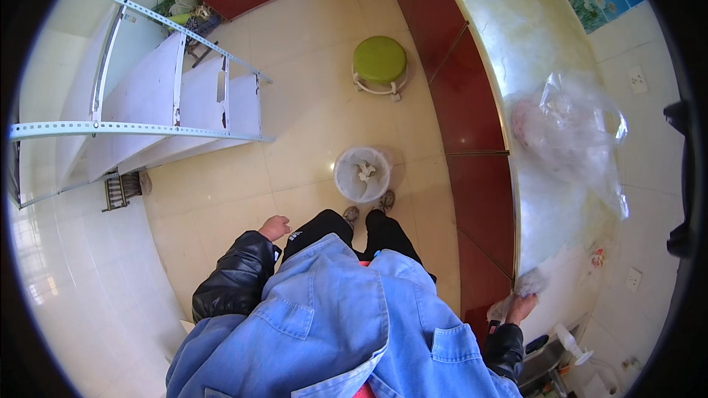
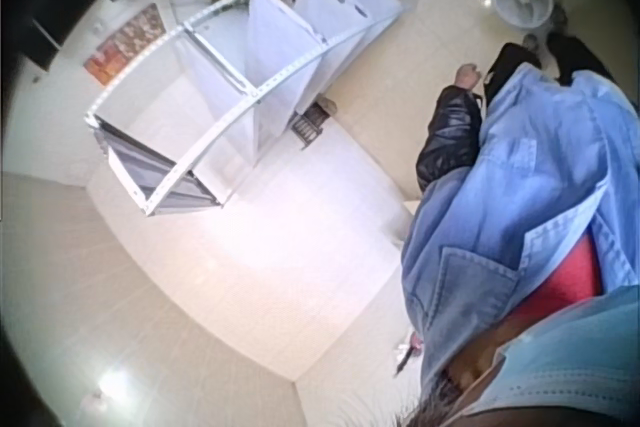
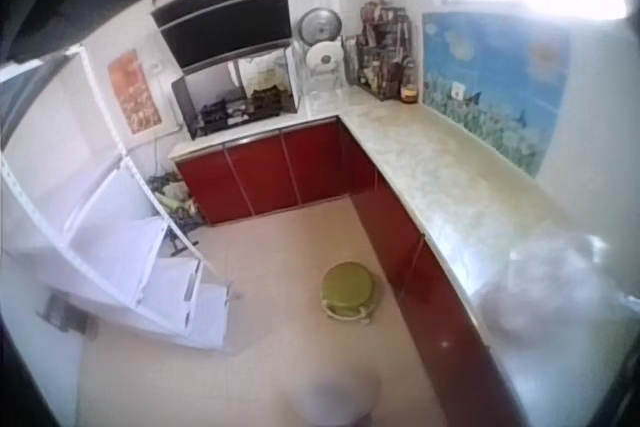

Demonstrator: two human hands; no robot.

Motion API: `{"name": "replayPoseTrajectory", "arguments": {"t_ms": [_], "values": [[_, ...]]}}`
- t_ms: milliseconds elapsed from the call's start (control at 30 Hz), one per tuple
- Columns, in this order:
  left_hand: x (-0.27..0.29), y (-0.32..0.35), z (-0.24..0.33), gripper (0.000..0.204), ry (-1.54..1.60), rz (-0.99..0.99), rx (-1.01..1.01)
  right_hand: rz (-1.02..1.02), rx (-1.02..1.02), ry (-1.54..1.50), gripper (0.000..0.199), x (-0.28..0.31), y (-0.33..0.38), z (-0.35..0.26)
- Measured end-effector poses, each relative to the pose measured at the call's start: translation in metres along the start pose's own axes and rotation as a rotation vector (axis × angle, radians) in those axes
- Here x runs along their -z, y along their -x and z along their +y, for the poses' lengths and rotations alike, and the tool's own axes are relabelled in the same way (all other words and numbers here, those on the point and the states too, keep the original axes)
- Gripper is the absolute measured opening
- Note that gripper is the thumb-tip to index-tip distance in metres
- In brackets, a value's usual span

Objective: The person wipes a small table and adjacent wall with a cloth, moving a yellow basket and cutting board to reach the wall. The person then wipes the kitchen counter and returns to wipe the table and wall again.

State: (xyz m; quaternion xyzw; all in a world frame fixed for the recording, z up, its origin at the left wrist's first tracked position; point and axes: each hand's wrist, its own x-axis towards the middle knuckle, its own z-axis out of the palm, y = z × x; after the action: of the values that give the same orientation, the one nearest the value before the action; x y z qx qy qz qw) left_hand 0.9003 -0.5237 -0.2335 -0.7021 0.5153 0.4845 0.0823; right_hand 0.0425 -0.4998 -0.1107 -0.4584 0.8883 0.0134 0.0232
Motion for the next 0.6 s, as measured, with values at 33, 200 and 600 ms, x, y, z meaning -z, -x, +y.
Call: {"name": "replayPoseTrajectory", "arguments": {"t_ms": [33, 200, 600], "values": [[0.003, -0.005, 0.008, 0.044, -0.042, 0.029, -0.047, 0.009, -0.003, -0.023, 0.036, 0.000, 0.000, -0.002], [0.015, -0.023, 0.039, 0.046, -0.104, 0.086, -0.106, 0.027, -0.075, -0.214, 0.037, -0.002, 0.001, -0.008], [0.050, -0.053, 0.071, 0.047, -0.170, 0.010, -0.089, 0.101, -0.140, -0.231, 0.037, -0.027, 0.007, 0.010]]}}
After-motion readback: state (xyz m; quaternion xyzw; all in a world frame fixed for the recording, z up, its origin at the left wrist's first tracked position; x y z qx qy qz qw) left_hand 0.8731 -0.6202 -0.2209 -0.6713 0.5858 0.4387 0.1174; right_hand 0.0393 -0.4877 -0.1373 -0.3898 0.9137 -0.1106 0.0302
